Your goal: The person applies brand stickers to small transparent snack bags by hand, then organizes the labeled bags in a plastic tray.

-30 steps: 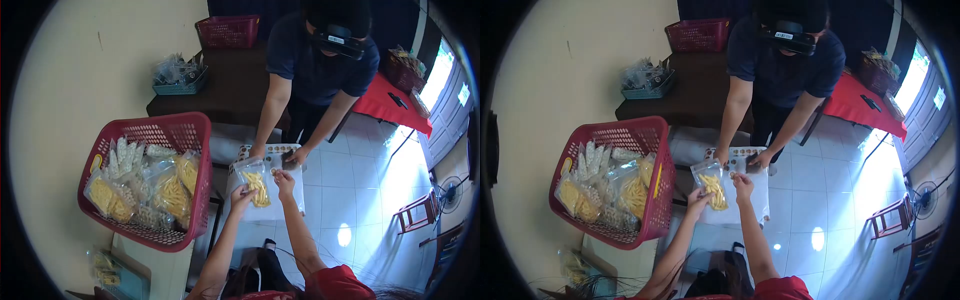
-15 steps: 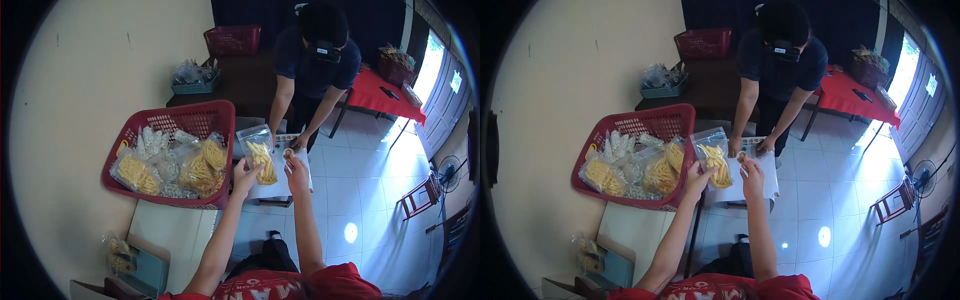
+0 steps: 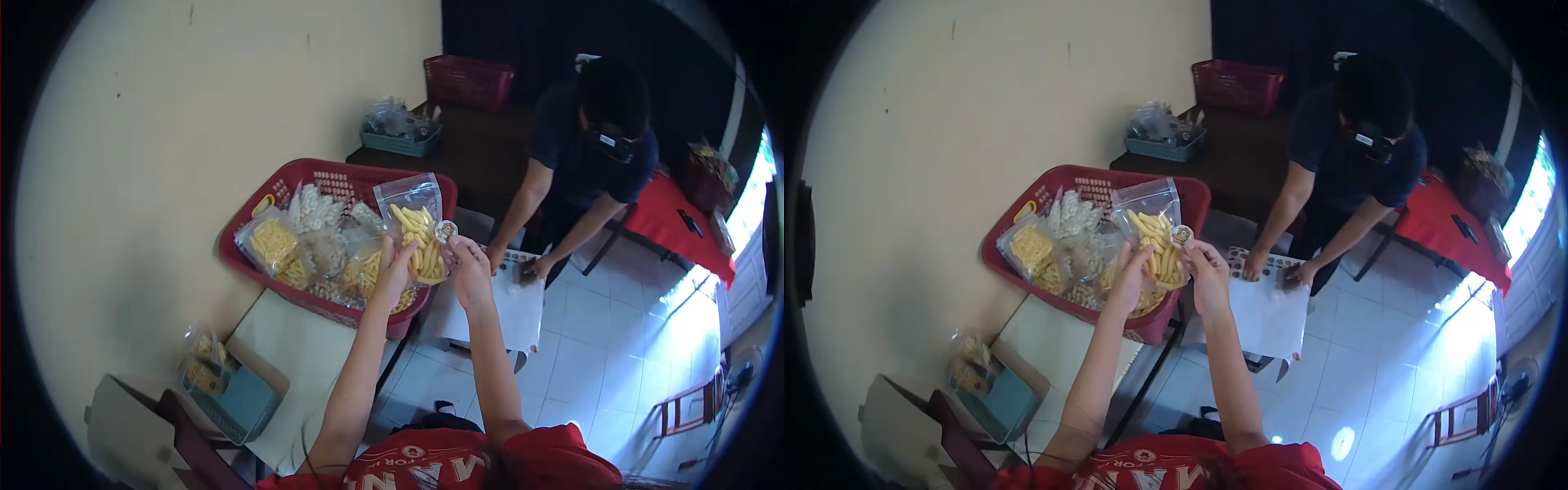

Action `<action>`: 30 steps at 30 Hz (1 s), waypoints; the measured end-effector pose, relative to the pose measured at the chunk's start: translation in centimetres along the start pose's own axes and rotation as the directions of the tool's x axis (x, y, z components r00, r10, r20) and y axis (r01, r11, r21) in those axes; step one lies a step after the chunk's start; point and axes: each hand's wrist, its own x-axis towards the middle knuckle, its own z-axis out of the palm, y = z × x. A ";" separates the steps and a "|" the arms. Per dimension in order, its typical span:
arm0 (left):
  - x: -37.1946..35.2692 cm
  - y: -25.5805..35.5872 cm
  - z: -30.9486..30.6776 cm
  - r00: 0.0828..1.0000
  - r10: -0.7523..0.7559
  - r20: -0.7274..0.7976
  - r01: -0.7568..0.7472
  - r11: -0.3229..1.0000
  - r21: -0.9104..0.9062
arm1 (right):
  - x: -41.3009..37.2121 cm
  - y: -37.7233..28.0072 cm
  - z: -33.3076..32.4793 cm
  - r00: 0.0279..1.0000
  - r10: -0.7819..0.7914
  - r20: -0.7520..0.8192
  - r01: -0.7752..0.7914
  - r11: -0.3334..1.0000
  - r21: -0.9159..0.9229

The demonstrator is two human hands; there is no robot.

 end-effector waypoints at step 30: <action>-12.7 1.9 -8.1 0.685 0.313 -0.658 -0.117 0.939 0.325 | -3.0 11.3 7.3 0.471 0.649 0.598 -0.405 0.761 -0.508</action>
